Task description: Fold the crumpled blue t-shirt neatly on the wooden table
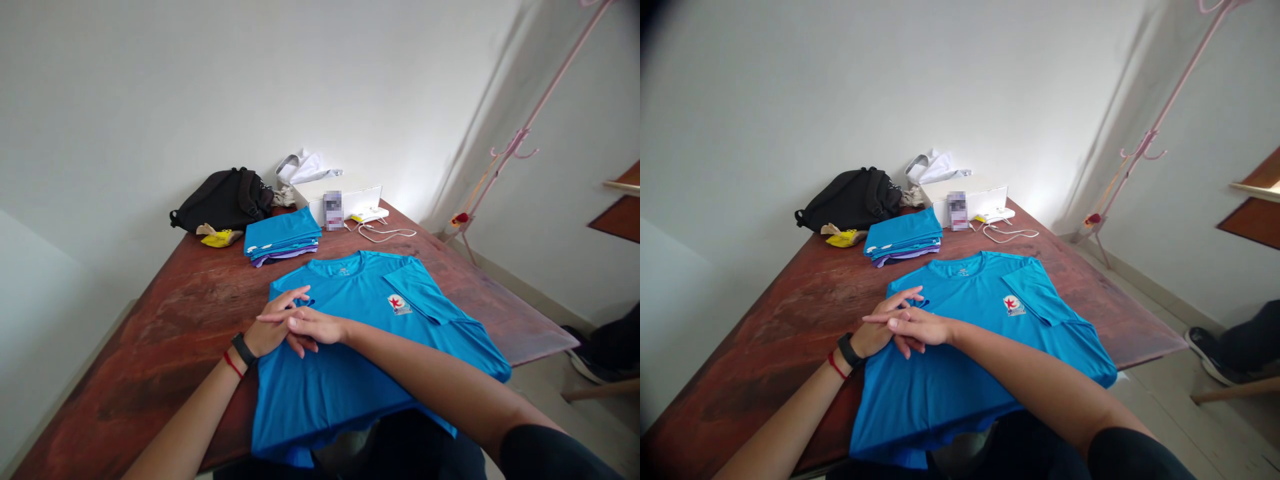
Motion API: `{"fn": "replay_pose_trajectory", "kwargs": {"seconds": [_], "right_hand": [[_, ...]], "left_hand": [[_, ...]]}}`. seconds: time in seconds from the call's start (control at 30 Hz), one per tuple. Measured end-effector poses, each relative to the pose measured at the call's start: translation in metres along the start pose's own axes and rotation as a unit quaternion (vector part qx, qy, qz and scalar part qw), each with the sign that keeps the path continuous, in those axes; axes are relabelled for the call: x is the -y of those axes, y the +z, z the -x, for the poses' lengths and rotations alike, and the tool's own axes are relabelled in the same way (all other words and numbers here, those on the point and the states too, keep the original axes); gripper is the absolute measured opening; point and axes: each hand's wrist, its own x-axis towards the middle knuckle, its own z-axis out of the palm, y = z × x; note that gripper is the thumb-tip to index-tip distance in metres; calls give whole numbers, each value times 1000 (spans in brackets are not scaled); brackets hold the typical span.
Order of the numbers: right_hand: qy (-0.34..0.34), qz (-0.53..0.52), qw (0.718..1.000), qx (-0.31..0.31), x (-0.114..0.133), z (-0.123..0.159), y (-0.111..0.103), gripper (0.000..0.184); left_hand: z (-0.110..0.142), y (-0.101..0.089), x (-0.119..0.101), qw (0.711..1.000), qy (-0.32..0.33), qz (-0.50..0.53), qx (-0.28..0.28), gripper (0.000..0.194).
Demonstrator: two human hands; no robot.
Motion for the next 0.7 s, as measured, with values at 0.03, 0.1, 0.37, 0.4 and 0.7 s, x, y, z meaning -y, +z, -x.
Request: {"fn": "replay_pose_trajectory", "kwargs": {"seconds": [0.03,0.1,0.37,0.4,0.7], "right_hand": [[3,1,1000,4,0,0,0,85],[5,6,1000,8,1,0,0,84],[20,21,1000,-2,1,0,0,86],[17,21,1000,-7,0,0,0,85],[67,21,996,-48,2,-4,6,85]], "left_hand": [[0,1,-1,1000,5,-10,0,56],[1,1,-3,1000,11,-24,4,56],[1,0,-4,999,6,-34,-13,55],[0,0,-3,999,2,-33,-18,53],[1,1,-16,999,4,-32,-24,46]]}}
